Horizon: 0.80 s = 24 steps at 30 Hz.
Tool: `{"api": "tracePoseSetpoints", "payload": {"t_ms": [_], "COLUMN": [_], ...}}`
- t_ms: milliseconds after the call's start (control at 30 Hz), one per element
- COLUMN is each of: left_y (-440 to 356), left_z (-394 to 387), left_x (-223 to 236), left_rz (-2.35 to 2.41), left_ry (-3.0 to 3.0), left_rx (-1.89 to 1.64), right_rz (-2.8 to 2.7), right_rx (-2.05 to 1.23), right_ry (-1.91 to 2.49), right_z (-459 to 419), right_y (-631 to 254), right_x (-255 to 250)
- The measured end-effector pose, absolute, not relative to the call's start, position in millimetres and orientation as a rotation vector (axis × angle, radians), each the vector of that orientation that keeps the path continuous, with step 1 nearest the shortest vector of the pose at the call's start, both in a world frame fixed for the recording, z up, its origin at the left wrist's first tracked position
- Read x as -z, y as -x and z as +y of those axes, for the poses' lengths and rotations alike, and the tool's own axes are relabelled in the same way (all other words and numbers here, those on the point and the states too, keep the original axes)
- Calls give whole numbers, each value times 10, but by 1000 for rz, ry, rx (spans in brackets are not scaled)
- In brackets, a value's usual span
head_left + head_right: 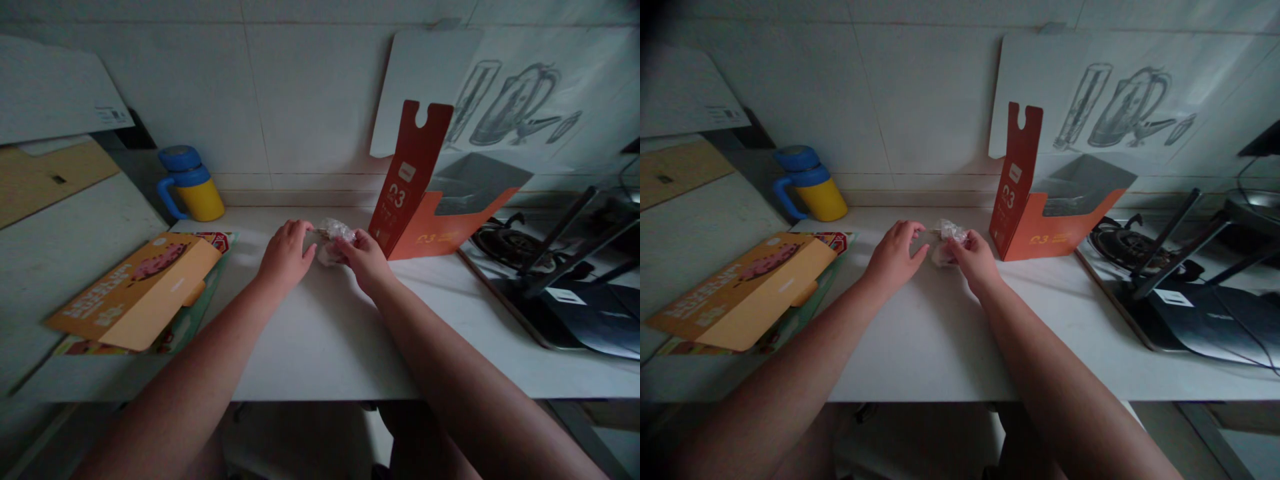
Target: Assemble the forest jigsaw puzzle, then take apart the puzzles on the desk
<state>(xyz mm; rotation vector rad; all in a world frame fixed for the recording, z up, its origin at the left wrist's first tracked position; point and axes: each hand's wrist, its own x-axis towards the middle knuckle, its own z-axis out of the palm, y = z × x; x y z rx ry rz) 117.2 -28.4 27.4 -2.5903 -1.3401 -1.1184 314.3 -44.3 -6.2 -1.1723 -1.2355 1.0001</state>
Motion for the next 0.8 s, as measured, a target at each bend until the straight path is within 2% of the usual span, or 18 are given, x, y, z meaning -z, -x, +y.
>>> {"api": "tracePoseSetpoints", "payload": {"t_ms": [133,233,433,633,800], "left_y": [-1196,-1195,-804,-128,94], "left_z": [-292,-327,-329,-43,159], "left_x": [-242,-262,-478,-561,-484], "left_rz": [-1392,-1470,-1853,-2219,-2491], "left_ry": [2589,2557,2140,1826,1721], "left_rx": [1074,892,505,436,235], "right_rz": [-1615,-1757,-1826,-1878,-1909], "right_rx": [-596,-469,-376,-368,-388], "right_ry": [1234,1318,1239,1235,1281], "right_z": [-367,-404,-452,-481,-499], "right_y": [-3222,-3252,-3209,-3174,-3147], "right_x": [124,122,99,48,60]}}
